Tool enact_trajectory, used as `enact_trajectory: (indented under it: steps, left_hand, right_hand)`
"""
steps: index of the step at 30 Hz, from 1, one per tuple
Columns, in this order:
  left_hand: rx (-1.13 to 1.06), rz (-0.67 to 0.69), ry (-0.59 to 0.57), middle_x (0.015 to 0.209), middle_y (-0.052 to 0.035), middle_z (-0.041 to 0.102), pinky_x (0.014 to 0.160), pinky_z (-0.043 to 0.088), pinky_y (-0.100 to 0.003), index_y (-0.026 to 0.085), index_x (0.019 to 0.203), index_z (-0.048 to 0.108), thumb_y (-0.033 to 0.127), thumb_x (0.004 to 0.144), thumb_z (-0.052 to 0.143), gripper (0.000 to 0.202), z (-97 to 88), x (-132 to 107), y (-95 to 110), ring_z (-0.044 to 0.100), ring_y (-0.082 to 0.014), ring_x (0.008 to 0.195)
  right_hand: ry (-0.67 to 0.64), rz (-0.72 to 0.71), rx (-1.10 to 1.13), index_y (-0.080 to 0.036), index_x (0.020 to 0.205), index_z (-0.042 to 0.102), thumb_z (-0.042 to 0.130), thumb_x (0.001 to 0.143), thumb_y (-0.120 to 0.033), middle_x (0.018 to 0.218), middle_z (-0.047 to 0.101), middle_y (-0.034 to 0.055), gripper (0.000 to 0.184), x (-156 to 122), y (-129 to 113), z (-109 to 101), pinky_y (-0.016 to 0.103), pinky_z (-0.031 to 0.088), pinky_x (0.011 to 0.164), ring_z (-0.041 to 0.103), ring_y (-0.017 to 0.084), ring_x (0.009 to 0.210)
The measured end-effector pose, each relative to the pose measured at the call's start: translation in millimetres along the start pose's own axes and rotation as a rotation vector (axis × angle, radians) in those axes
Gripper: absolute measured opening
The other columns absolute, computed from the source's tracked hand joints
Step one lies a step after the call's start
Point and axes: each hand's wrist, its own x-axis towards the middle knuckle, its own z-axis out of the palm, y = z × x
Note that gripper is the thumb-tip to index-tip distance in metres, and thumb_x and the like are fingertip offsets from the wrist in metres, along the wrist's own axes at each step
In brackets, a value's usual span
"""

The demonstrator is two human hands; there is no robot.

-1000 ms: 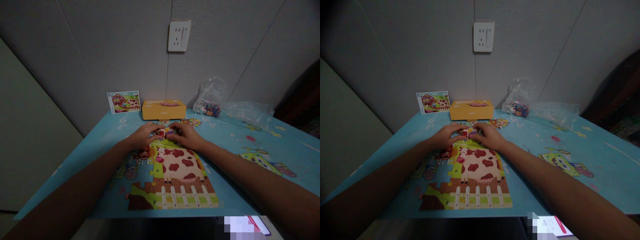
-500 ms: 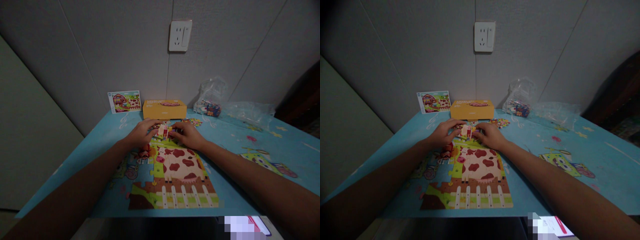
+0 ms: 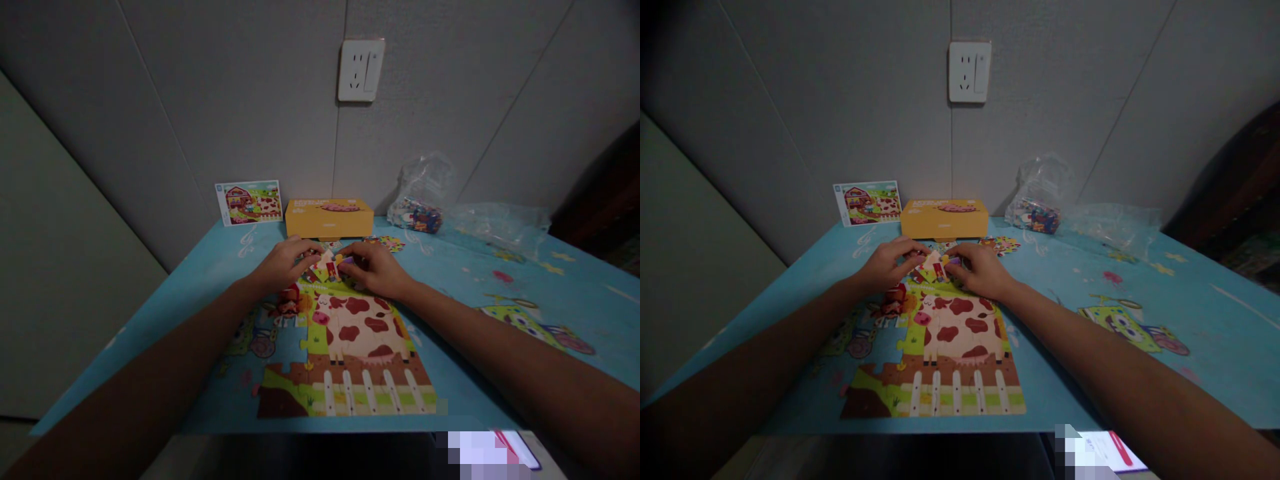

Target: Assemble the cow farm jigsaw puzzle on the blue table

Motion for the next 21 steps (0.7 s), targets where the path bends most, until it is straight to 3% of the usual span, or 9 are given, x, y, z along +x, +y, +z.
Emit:
enact_trajectory:
  steps: [4,9,13,18,21]
  left_hand:
    - [-0.089,-0.035,-0.063,0.096,-0.0060,0.071,0.082,0.050,-0.032,0.017,0.103,0.066,0.031,0.089,0.055,0.022,-2.1,-1.2,1.4,0.064,-0.0187,0.088]
    - [-0.108,-0.011,-0.125,0.119,-0.0096,0.067,0.093,0.050,-0.037,0.017,0.122,0.059,0.029,0.082,0.062,0.042,-0.7,-5.4,0.0,0.064,-0.0220,0.105]
    - [-0.147,-0.034,-0.084,0.118,-0.0118,0.068,0.093,0.050,-0.036,0.013,0.126,0.057,0.022,0.084,0.056,0.043,0.7,-5.1,1.3,0.064,-0.0219,0.104]
    - [-0.149,-0.039,0.009,0.112,-0.0101,0.069,0.091,0.051,-0.037,0.014,0.120,0.061,0.017,0.083,0.051,0.039,-2.0,-3.3,4.3,0.065,-0.0223,0.101]
    - [-0.132,-0.021,-0.003,0.116,-0.0107,0.068,0.093,0.050,-0.038,0.015,0.122,0.061,0.017,0.083,0.050,0.040,-2.0,-3.4,3.6,0.063,-0.0230,0.104]
  right_hand:
    - [-0.014,-0.001,0.006,-0.015,0.083,0.068,0.060,0.083,-0.027,0.069,0.061,0.0022,0.015,0.5,-0.6,-0.4,0.026,0.034,0.062,0.050,0.014,0.062]
    - [-0.016,0.019,0.015,-0.015,0.079,0.066,0.059,0.083,-0.029,0.066,0.060,0.0017,0.015,-0.1,-0.1,-0.6,0.026,0.033,0.060,0.050,0.014,0.061]
    - [-0.003,0.023,0.055,-0.016,0.094,0.064,0.060,0.083,-0.028,0.068,0.058,-0.0004,0.017,-1.5,2.2,1.6,0.025,0.034,0.058,0.049,0.013,0.059]
    - [-0.014,0.006,0.121,-0.017,0.121,0.051,0.062,0.082,-0.027,0.075,0.057,-0.0018,0.042,-3.6,2.1,3.5,0.025,0.035,0.058,0.050,0.012,0.059]
    - [-0.042,-0.044,0.123,-0.017,0.127,0.050,0.060,0.084,-0.027,0.075,0.058,-0.0013,0.045,-3.9,0.5,2.9,0.026,0.036,0.059,0.050,0.012,0.059]
